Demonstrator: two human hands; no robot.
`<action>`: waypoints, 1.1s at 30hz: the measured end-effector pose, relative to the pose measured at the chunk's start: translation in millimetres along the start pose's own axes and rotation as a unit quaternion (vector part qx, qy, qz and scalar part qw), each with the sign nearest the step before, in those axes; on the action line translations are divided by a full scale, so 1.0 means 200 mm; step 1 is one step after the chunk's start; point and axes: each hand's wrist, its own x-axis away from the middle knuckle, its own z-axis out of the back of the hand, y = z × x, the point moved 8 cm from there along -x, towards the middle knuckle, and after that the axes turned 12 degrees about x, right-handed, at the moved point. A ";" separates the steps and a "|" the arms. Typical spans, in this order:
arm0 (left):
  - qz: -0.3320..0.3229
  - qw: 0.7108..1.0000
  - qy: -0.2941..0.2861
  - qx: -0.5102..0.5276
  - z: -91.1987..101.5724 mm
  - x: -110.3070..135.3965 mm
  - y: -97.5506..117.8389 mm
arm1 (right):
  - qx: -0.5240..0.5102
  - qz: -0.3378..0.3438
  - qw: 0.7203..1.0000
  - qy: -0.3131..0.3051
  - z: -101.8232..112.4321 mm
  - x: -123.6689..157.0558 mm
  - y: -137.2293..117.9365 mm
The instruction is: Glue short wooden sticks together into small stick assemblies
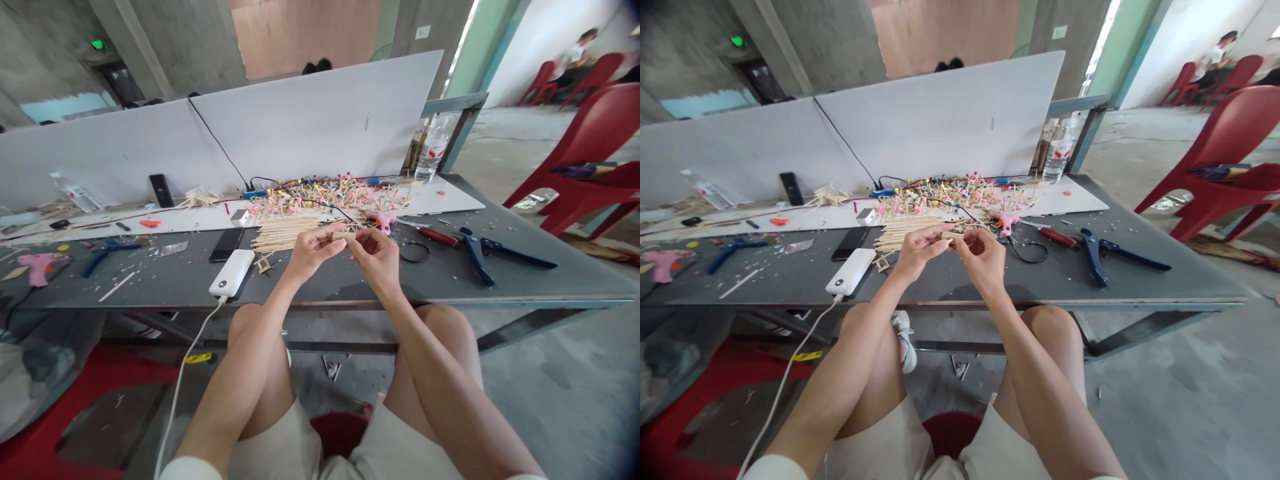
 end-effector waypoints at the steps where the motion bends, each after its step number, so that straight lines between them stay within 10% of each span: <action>1: 0.001 1.000 -0.001 -0.004 0.00 0.00 0.00 | 0.003 -0.002 1.000 0.000 0.00 0.00 0.00; 33: -0.002 1.000 -0.016 0.013 0.00 0.00 0.00 | -0.062 0.004 0.998 -0.015 -0.02 0.00 0.00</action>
